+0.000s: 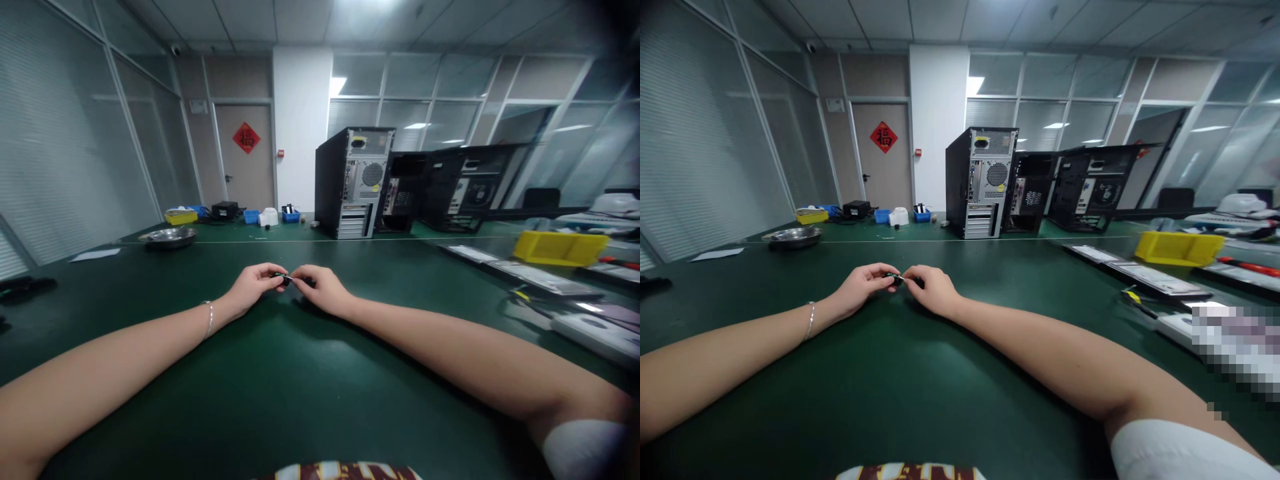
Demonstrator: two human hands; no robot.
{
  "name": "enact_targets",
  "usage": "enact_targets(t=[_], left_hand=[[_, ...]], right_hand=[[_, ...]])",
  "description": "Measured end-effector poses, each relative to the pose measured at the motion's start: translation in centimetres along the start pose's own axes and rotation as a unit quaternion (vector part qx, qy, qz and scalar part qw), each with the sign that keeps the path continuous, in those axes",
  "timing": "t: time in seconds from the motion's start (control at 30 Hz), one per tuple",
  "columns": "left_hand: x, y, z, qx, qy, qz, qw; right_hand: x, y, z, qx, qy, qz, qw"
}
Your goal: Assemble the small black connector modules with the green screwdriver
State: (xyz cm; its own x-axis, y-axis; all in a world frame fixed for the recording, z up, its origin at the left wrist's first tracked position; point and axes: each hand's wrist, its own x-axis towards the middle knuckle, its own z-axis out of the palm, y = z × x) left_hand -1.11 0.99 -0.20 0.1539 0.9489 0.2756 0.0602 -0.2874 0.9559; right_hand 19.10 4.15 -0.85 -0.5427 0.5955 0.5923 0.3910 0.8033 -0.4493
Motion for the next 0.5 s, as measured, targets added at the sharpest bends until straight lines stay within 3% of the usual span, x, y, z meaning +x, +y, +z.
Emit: enact_targets(t=[0.13, 0.23, 0.37, 0.5], left_hand=[[0.20, -0.22, -0.11, -0.005, 0.020, 0.022, 1.000], [0.23, -0.36, -0.27, 0.036, 0.004, 0.042, 0.998], [-0.03, -0.07, -0.18, 0.161, -0.107, 0.051, 0.980], [-0.42, 0.57, 0.27, 0.332, -0.178, 0.095, 0.922]], right_hand=[[0.07, 0.20, 0.15, 0.005, 0.013, 0.007, 1.000], [0.13, 0.41, 0.22, 0.015, 0.029, 0.018, 0.999], [0.19, 0.57, 0.25, 0.032, 0.052, 0.041, 0.997], [0.25, 0.53, 0.28, 0.038, 0.055, 0.057, 0.996]])
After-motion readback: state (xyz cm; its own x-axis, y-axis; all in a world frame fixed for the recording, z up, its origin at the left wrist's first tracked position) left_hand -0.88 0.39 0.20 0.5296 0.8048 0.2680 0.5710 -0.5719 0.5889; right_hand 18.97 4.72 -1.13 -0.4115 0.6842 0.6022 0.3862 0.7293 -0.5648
